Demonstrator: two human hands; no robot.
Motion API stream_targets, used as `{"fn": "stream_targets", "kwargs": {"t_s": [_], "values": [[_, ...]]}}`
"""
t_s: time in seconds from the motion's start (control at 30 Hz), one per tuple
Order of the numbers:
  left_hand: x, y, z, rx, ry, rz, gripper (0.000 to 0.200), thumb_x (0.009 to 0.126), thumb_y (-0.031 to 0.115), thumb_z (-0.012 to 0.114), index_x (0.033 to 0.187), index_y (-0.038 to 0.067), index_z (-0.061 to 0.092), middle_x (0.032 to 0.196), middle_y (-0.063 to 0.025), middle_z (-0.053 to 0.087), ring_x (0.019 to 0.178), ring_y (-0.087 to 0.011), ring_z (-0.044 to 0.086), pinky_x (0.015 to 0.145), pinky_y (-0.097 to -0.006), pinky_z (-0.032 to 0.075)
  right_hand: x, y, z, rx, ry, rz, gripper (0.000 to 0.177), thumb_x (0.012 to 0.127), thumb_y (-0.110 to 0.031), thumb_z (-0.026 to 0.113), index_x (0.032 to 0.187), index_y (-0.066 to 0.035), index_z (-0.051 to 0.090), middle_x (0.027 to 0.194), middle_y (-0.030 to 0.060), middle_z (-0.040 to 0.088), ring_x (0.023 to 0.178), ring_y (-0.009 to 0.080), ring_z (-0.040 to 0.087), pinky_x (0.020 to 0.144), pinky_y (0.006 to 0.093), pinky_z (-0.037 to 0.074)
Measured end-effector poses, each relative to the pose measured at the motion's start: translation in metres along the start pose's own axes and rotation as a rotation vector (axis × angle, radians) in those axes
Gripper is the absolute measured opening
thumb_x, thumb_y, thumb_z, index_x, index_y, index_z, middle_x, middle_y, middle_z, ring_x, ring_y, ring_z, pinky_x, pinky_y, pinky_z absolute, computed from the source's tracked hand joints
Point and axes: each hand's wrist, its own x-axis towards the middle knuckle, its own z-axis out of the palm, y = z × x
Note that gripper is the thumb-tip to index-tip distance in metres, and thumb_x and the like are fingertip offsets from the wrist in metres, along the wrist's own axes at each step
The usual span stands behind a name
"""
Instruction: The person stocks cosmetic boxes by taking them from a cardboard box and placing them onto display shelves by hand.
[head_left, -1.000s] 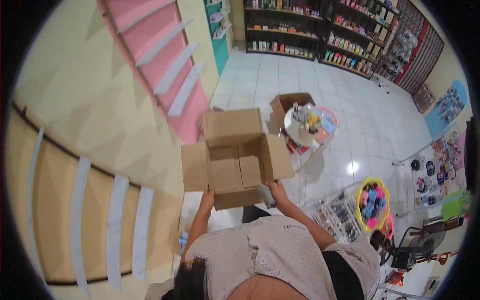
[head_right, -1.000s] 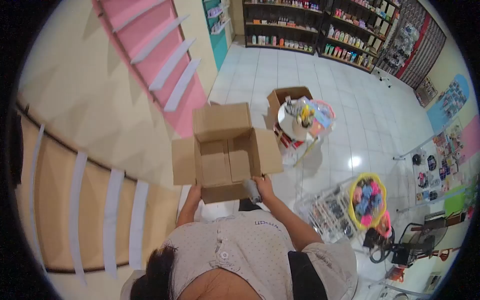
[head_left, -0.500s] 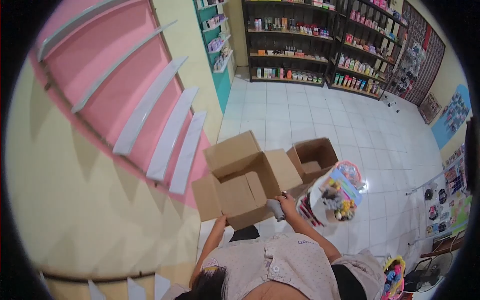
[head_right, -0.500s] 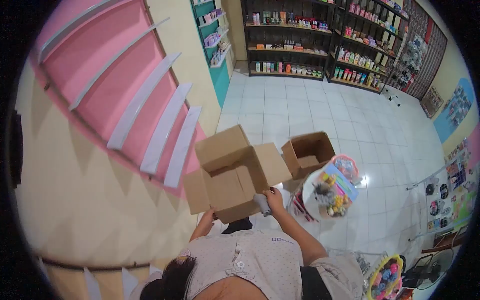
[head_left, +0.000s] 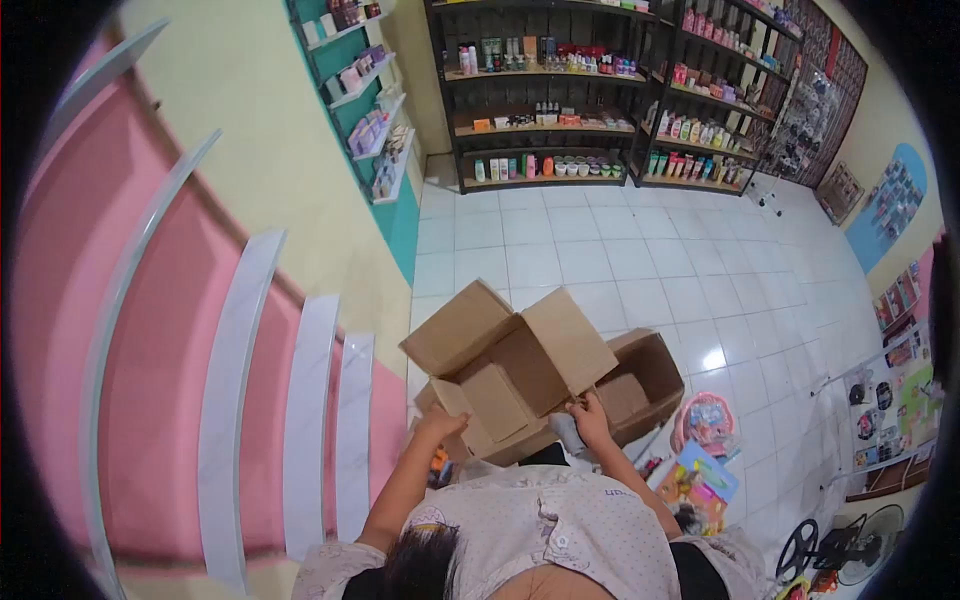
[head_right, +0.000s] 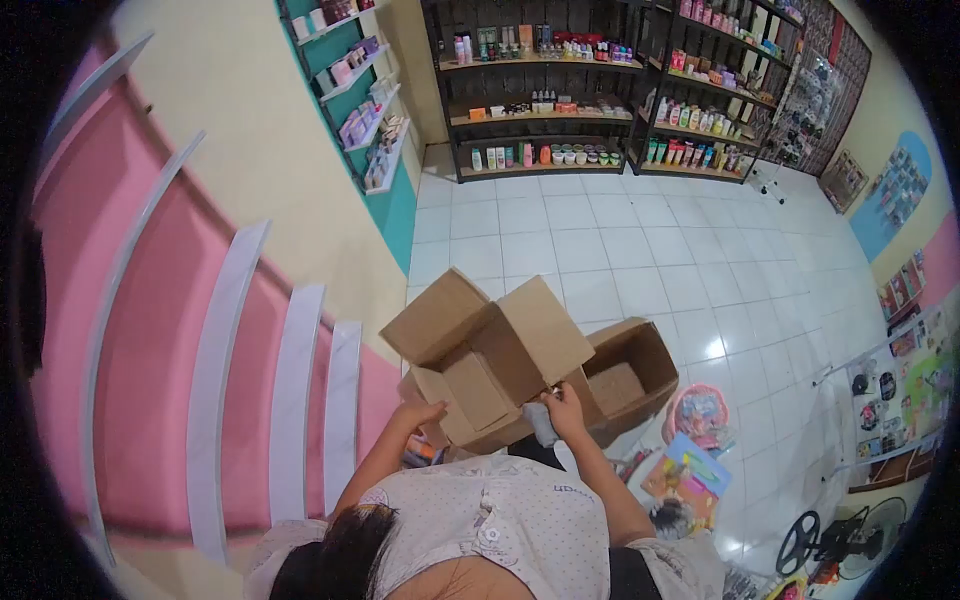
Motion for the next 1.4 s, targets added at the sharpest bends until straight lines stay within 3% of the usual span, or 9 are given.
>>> {"fn": "stream_targets", "kwargs": {"t_s": [0.1, 0.3, 0.6, 0.77, 0.87, 1.0, 1.1, 1.13, 1.4], "values": [[0.099, -0.021, 0.036, -0.018, -0.422, -0.01, 0.062, 0.081, 0.042, 0.057, 0.122, -0.003, 0.051, 0.117, -0.028, 0.058, 0.105, -0.0371, 0.059, 0.087, -0.0434, 0.048, 0.061, 0.036, 0.015, 0.027, -0.01, -0.081, 0.04, 0.078, -0.021, 0.065, 0.11, 0.003, 0.057, 0.094, 0.019, 0.063, 0.087, 0.0279, 0.061, 0.078, 0.0363, 0.047], [0.169, 0.039, 0.007, -0.587, -0.296, -0.1, 0.077, 0.076, 0.039, 0.065, 0.136, 0.004, 0.03, 0.124, -0.0231, 0.054, 0.108, -0.0376, 0.058, 0.086, -0.0478, 0.049, 0.239, -0.02, 0.013, -0.143, -0.114, 0.089, 0.047, 0.077, -0.025, 0.065, 0.116, 0.002, 0.058, 0.095, 0.0189, 0.065, 0.088, 0.0262, 0.062, 0.078, 0.0365, 0.048], [0.361, 0.135, -0.063, -0.939, -0.111, -0.44, 0.086, 0.074, 0.035, 0.067, 0.139, 0.008, 0.017, 0.123, -0.0207, 0.052, 0.106, -0.0394, 0.057, 0.08, -0.0513, 0.051, 0.535, -0.085, 0.055, 0.041, -0.311, 0.086, 0.034, 0.08, -0.018, 0.058, 0.106, 0.004, 0.063, 0.089, 0.0161, 0.067, 0.076, 0.0233, 0.063, 0.069, 0.0335, 0.05], [0.521, 0.116, -0.034, -1.194, -0.394, -0.446, 0.097, 0.073, 0.032, 0.068, 0.137, 0.012, -0.002, 0.125, -0.0164, 0.047, 0.107, -0.0421, 0.055, 0.078, -0.0539, 0.05, 0.675, -0.052, 0.095, -0.272, -0.145, 0.244, 0.054, 0.08, -0.039, 0.062, 0.111, 0.006, 0.061, 0.104, 0.0253, 0.065, 0.096, 0.0303, 0.064, 0.084, 0.0373, 0.049], [0.583, 0.151, -0.047, -1.403, -0.559, -0.504, 0.064, 0.079, 0.033, 0.061, 0.13, 0.007, 0.031, 0.111, -0.0153, 0.056, 0.096, -0.0279, 0.061, 0.069, -0.0452, 0.054, 0.74, -0.052, 0.101, -0.501, 0.081, 0.337, 0.059, 0.081, -0.043, 0.064, 0.106, 0.01, 0.061, 0.101, 0.024, 0.065, 0.094, 0.0304, 0.064, 0.085, 0.0372, 0.049], [0.662, 0.16, -0.052, -1.398, -0.599, -0.4, 0.04, 0.084, 0.034, 0.054, 0.116, 0.009, 0.052, 0.091, -0.0111, 0.063, 0.073, -0.0223, 0.065, 0.054, -0.0418, 0.054, 0.842, -0.06, 0.102, -0.107, -0.14, 0.562, 0.037, 0.09, -0.036, 0.06, 0.093, 0.001, 0.063, 0.086, 0.0123, 0.064, 0.073, 0.0252, 0.064, 0.062, 0.0389, 0.053], [0.709, 0.167, -0.071, -1.529, -0.654, -0.566, 0.042, 0.085, 0.037, 0.052, 0.117, 0.01, 0.052, 0.084, -0.0079, 0.066, 0.061, -0.0231, 0.064, 0.048, -0.0409, 0.053, 0.909, -0.077, 0.122, 0.159, -0.152, 0.631, 0.038, 0.089, -0.037, 0.062, 0.087, 0.001, 0.063, 0.081, 0.0111, 0.063, 0.071, 0.0245, 0.063, 0.061, 0.0384, 0.051], [0.723, 0.155, -0.065, -1.472, -0.59, -0.34, 0.054, 0.087, 0.043, 0.05, 0.128, 0.008, 0.044, 0.107, -0.0152, 0.063, 0.084, -0.0281, 0.065, 0.063, -0.0462, 0.056, 0.935, -0.082, 0.134, 0.209, -0.121, 0.671, 0.038, 0.088, -0.037, 0.064, 0.088, 0.001, 0.062, 0.082, 0.0113, 0.063, 0.07, 0.0249, 0.062, 0.06, 0.0407, 0.052], [0.888, 0.119, 0.0, -1.335, -0.015, -0.981, 0.062, 0.089, 0.05, 0.046, 0.137, 0.013, 0.033, 0.131, -0.0175, 0.045, 0.115, -0.0354, 0.049, 0.084, -0.0553, 0.048, 1.195, -0.022, 0.285, -0.384, -0.273, 0.348, 0.052, 0.081, -0.047, 0.065, 0.09, 0.003, 0.069, 0.088, 0.0159, 0.069, 0.083, 0.0286, 0.065, 0.076, 0.0379, 0.05]]}}
